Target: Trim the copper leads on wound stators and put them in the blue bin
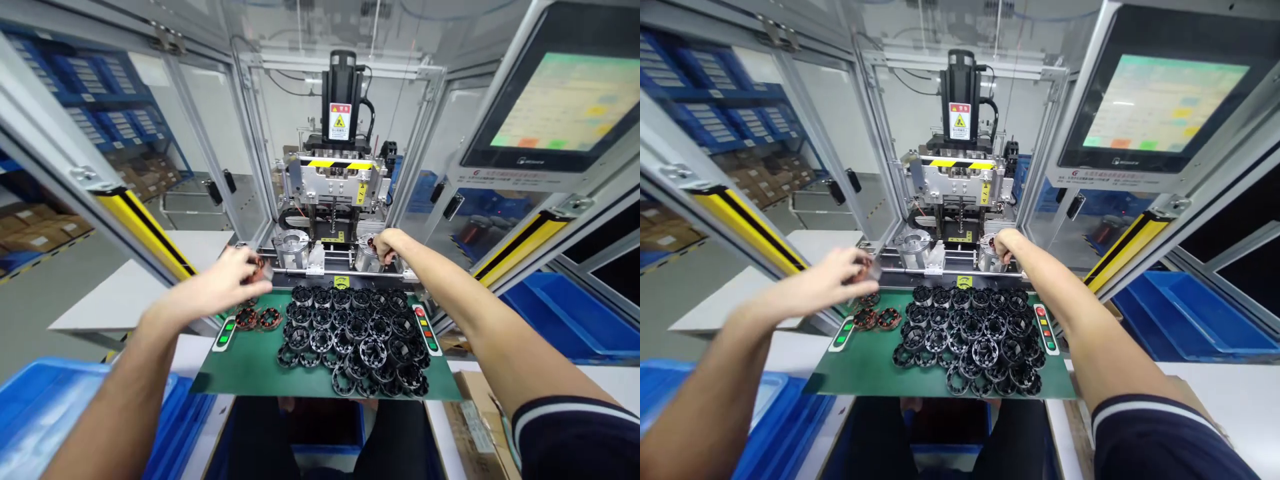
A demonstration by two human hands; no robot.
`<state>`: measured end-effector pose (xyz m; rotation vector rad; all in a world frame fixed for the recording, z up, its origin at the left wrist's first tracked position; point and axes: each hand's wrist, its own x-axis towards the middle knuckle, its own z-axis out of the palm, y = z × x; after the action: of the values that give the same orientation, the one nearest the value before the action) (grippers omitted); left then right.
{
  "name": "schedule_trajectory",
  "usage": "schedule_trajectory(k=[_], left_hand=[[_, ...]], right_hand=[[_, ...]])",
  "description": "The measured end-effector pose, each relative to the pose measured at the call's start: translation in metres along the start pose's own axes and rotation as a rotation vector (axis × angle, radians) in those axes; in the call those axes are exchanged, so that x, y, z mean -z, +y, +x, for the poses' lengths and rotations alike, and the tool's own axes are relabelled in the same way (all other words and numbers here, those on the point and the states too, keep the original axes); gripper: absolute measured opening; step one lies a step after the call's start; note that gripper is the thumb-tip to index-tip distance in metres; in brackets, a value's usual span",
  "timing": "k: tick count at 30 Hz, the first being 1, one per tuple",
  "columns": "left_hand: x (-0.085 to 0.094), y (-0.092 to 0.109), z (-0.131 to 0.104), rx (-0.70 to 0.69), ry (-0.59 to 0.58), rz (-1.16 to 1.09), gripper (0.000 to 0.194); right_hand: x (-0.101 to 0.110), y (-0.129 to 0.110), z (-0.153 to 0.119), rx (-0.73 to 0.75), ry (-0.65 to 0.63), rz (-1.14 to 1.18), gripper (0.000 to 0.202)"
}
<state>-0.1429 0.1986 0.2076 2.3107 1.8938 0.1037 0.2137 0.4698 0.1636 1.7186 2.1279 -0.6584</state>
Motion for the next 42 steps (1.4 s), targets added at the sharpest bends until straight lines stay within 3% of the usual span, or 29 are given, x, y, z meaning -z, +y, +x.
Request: schedule_trajectory(k=[3, 5, 8, 10, 13, 16, 18, 20, 23, 25, 28, 31, 33, 35, 38, 40, 42], left_hand=[[-0.085, -0.003, -0.061, 0.056, -0.198, -0.106, 0.062], [-0.131, -0.011, -0.085, 0.105, -0.227, -0.123, 0.051], [-0.175, -0.021, -0.101, 0.189, -0.2, -0.123, 0.045], [-0.191, -0.026, -0.102, 0.232, -0.155, -0.12, 0.04], [-0.201, -0.031, -0.098, 0.27, -0.057, -0.115, 0.03], [-0.204, -0.036, -0.098, 0.284, 0.072, -0.114, 0.02], [-0.206, -0.039, -0.102, 0.293, 0.165, -0.124, 0.014], [-0.211, -0.041, -0.11, 0.304, 0.25, -0.151, 0.011], [-0.225, -0.042, -0.126, 0.336, 0.362, -0.221, 0.021], [-0.237, -0.04, -0.137, 0.36, 0.436, -0.286, 0.032], [-0.252, -0.033, -0.151, 0.386, 0.542, -0.394, 0.044], [-0.262, -0.019, -0.163, 0.394, 0.611, -0.495, 0.052], [-0.268, -0.005, -0.174, 0.398, 0.637, -0.552, 0.057], [-0.275, 0.013, -0.189, 0.411, 0.662, -0.599, 0.056], [-0.289, 0.041, -0.214, 0.453, 0.713, -0.65, 0.045], [-0.296, 0.058, -0.227, 0.493, 0.745, -0.672, 0.036], [-0.298, 0.071, -0.229, 0.509, 0.752, -0.69, 0.029]], right_hand=[[0.025, -0.007, -0.023, -0.096, -0.09, -0.085, 0.041], [0.047, -0.011, -0.038, -0.088, -0.08, -0.12, 0.039], [0.067, -0.022, -0.064, -0.014, -0.026, -0.145, 0.046], [0.062, -0.038, -0.092, 0.101, -0.003, -0.139, 0.052], [0.021, -0.078, -0.148, 0.4, -0.01, -0.164, 0.056], [-0.049, -0.131, -0.2, 0.666, -0.111, -0.317, 0.048], [-0.099, -0.166, -0.218, 0.855, -0.122, -0.487, 0.043], [-0.147, -0.198, -0.22, 0.997, -0.155, -0.605, 0.038], [-0.201, -0.236, -0.204, 0.99, -0.219, -0.781, 0.039], [-0.223, -0.253, -0.187, 0.955, -0.173, -0.866, 0.037], [-0.236, -0.267, -0.163, 0.893, -0.083, -0.888, 0.03], [-0.228, -0.258, -0.148, 0.853, 0.015, -0.824, 0.033], [-0.215, -0.235, -0.148, 0.828, 0.062, -0.755, 0.043], [-0.2, -0.196, -0.155, 0.801, 0.131, -0.64, 0.054], [-0.185, -0.123, -0.177, 0.767, 0.4, -0.216, 0.04], [-0.188, -0.078, -0.194, 0.672, 0.529, -0.076, 0.034], [-0.203, -0.048, -0.208, 0.617, 0.589, -0.075, 0.03]])
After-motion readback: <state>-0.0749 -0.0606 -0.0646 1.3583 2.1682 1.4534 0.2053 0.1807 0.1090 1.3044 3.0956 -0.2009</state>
